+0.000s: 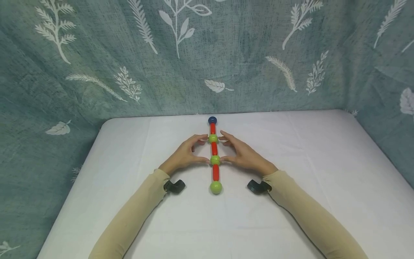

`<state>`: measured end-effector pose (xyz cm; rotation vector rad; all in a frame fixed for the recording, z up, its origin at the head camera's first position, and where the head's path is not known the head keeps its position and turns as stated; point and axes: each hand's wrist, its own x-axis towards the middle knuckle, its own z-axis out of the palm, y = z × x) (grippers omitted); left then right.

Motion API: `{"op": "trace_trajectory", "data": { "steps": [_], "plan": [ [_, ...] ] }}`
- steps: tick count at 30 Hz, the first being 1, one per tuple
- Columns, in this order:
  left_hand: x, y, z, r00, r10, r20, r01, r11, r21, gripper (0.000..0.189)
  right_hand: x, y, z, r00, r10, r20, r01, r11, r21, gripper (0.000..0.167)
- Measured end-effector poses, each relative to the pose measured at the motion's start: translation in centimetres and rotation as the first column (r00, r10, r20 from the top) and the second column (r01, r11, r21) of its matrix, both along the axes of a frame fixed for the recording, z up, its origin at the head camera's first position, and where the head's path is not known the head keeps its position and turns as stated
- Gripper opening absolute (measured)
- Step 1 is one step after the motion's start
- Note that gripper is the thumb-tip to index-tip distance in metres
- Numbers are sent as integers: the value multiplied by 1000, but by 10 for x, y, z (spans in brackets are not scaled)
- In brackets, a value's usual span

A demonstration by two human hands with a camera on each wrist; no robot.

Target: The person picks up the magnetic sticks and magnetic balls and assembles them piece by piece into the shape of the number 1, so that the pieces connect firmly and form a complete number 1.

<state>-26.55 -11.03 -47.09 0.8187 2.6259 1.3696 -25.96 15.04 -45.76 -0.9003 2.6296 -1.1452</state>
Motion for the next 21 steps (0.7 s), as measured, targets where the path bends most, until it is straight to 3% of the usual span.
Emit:
{"op": "trace_trajectory", "data": {
  "steps": [21],
  "plan": [
    [1, -2, -2, 1000, 6, 7, -6, 1000, 10, 92, 1, 0, 0, 1000, 10, 17, -10, 1000, 7, 104]
  ]
}}
